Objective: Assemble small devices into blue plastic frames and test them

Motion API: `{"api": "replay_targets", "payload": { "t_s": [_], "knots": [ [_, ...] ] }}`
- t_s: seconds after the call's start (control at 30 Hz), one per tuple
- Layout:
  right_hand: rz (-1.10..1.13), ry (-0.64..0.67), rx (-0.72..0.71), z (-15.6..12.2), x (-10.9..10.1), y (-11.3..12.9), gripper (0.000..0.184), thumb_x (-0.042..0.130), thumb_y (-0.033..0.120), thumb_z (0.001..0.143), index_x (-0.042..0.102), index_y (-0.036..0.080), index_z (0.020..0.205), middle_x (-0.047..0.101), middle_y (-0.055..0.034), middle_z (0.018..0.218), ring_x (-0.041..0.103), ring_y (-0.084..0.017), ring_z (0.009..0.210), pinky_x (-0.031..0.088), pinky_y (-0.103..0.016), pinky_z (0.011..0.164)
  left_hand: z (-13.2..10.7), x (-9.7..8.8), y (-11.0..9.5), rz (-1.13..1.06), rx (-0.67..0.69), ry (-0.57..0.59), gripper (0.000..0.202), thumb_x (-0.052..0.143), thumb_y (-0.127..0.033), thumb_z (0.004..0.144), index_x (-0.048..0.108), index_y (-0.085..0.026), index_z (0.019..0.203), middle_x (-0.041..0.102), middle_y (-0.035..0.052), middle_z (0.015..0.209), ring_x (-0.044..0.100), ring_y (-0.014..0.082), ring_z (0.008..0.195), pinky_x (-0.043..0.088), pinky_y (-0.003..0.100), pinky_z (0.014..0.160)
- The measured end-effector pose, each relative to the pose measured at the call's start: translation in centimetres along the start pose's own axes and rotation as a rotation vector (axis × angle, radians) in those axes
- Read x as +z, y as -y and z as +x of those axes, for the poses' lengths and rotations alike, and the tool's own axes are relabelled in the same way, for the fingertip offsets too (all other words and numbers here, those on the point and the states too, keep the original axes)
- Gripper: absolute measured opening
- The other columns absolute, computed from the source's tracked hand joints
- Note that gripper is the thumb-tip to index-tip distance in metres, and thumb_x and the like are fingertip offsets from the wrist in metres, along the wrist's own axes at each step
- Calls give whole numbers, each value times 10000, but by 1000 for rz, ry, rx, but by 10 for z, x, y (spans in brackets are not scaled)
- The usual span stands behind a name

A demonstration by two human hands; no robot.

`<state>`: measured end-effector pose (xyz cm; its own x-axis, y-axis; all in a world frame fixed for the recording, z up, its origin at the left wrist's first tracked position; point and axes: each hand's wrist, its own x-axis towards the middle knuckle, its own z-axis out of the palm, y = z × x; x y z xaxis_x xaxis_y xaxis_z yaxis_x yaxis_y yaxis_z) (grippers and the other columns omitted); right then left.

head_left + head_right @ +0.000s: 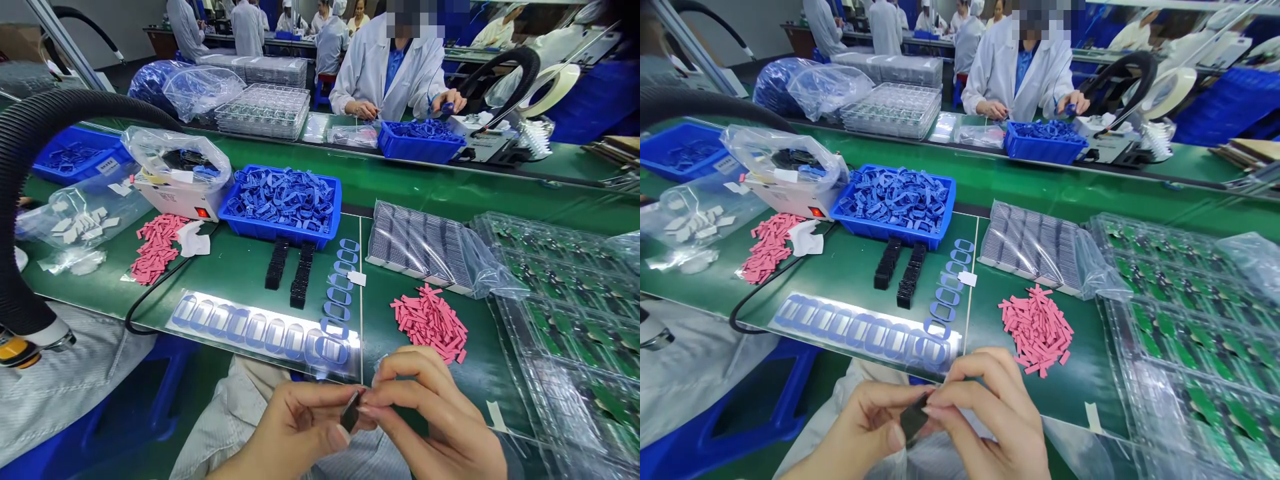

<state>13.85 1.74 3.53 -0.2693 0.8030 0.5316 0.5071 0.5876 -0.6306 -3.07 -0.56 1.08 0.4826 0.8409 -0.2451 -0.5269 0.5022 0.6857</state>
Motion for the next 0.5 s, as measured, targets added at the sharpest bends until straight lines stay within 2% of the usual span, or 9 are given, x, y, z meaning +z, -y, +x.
{"api": "replay_targets", "payload": {
  "t_s": [0.2,0.37,0.5],
  "knots": [
    [-1,-1,-1,-4,0,-3,133,618,109,781,659,235,768,596,-11,677,567,-154,671,487,-282,575,-1,-1,1,71,-12,-30,361,737,-433,685,733,-271,1007,768,54,978,697,243,943,499,354,899],
    [-15,7,-25,-2,-1,-3,140,605,97,786,656,227,777,597,-17,676,556,-156,673,490,-283,571,-1,-1,-2,107,-31,-23,407,718,-460,690,701,-287,1058,764,53,991,686,245,954,490,355,903],
    [2,23,-23,0,0,-3,131,594,115,805,633,218,733,590,-16,654,558,-154,660,484,-277,554,-4,-2,-6,234,-31,-63,418,712,-479,683,720,-253,1035,772,67,954,695,263,923,515,369,871]
  ]
}}
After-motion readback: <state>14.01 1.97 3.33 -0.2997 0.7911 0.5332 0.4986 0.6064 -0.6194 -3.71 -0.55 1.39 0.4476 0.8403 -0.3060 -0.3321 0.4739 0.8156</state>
